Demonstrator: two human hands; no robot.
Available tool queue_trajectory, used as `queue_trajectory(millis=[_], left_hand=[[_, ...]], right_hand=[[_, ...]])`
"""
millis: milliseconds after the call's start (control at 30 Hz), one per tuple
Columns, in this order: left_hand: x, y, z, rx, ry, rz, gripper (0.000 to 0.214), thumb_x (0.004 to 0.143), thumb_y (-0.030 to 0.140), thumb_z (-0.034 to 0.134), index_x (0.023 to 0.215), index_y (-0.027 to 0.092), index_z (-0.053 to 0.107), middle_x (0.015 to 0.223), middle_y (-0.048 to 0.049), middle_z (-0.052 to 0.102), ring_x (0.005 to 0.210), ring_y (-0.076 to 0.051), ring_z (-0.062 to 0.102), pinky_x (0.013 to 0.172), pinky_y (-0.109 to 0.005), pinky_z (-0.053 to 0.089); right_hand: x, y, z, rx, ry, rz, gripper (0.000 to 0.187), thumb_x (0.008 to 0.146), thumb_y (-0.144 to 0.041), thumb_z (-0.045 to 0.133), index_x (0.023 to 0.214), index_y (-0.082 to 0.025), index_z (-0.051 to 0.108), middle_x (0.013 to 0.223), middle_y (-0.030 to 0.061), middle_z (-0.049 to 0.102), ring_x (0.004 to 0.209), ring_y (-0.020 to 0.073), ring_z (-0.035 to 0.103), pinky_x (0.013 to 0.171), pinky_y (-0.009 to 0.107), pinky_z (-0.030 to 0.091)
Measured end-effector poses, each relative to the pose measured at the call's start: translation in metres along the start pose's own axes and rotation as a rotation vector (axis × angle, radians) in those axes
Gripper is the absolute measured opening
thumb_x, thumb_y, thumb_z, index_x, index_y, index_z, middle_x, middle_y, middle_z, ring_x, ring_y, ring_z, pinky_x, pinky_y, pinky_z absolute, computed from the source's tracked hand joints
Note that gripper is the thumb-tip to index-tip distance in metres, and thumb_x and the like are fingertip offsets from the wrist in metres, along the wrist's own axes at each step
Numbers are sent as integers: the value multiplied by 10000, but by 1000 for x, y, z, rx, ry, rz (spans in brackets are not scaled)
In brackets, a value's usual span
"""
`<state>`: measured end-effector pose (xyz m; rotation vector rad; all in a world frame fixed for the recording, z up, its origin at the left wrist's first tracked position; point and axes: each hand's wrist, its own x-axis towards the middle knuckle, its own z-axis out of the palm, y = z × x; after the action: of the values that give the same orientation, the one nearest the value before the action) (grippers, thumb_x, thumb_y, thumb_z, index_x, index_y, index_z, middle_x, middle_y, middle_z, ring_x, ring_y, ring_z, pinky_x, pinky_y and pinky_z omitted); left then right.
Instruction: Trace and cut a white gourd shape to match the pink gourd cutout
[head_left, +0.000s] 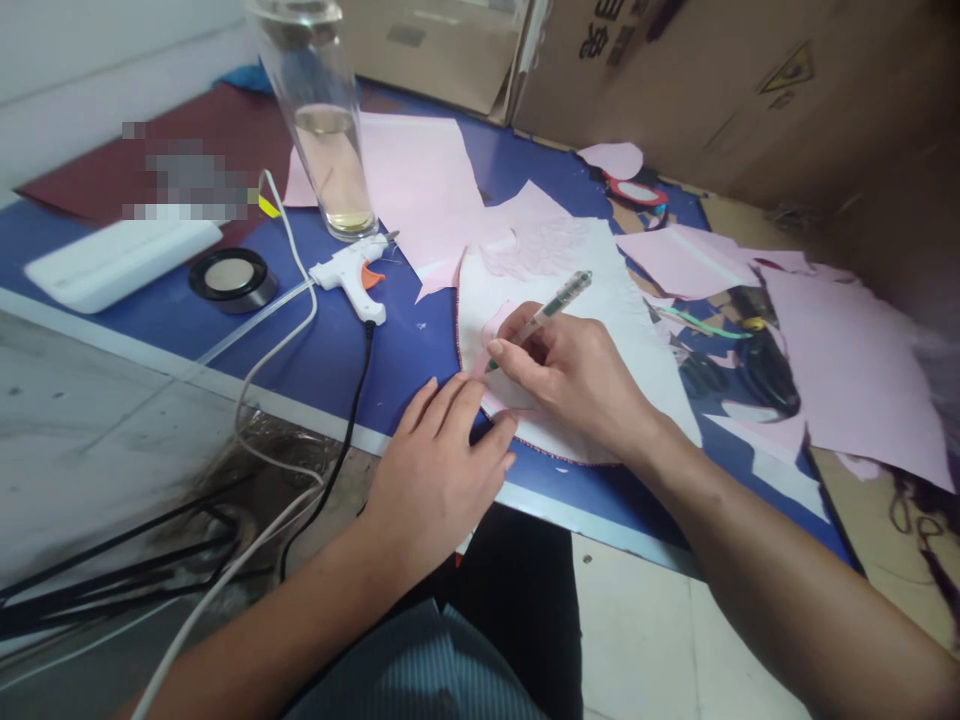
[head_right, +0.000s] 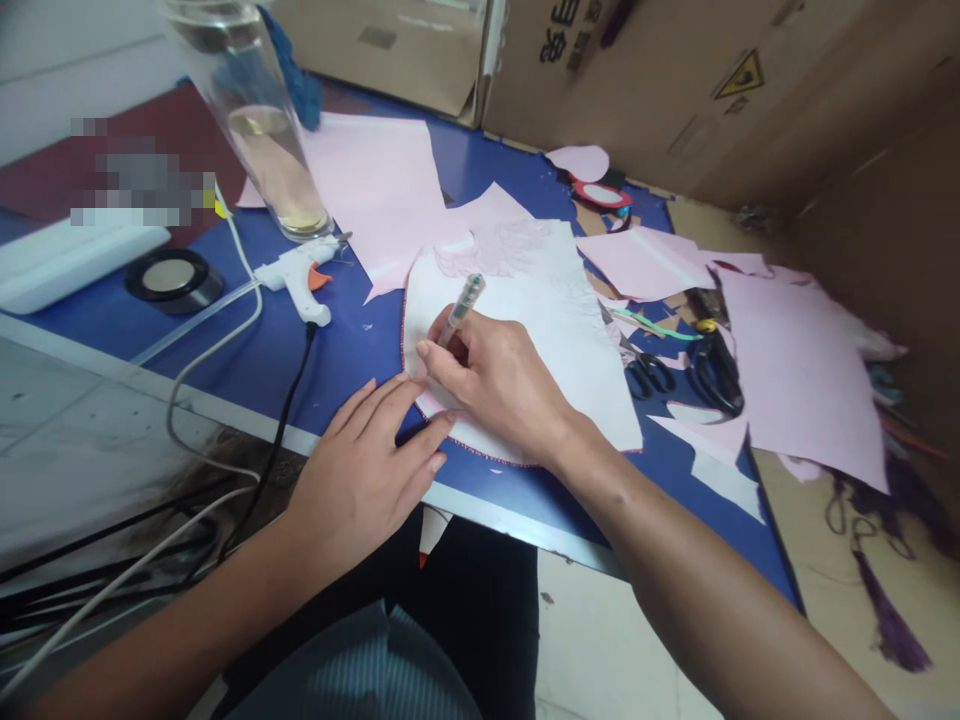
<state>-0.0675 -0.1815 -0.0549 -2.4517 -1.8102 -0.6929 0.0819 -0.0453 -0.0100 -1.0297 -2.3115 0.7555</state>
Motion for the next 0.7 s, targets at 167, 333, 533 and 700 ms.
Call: queue_trajectory(millis=[167,333,533,700], left_hand=[[0,0,1,3,9,4,315,1037,282,594,1314,196,714,1434,-200,642,1416,-351,591,1214,-589,450],[0,0,1,0,10,4,316,1039,281,587,1314,192,715,1427,-203,646,1414,-354,595,1218,-588,444],[-1,-1,2,0,10,7,324,1039,281,588,1328,201,711,1446,-205,633,1416,-349,590,1216,-592,446],[-1,-1,2,1,15,4,322,1041,290,589,1326,202,713,1431,-198,639,1417,-355,587,1210,-590,453]], right_hand=[[1,1,-1,2,12,-15,268,1024,-385,657,846,-193,713,679,-4,635,574,135,481,585,311,349],[-4,-2,-2,25,-17,-14,264,1031,-386,657,859,-194,716,746,-4,681,572,122,479,583,305,352],[-2,0,0,12,-16,-2,303,1034,-444,655,864,-201,718,676,-4,642,571,141,491,570,312,345],[-3,0,-2,24,-1,-4,272,1035,-409,660,881,-195,726,702,-7,656,573,130,482,577,310,342]])
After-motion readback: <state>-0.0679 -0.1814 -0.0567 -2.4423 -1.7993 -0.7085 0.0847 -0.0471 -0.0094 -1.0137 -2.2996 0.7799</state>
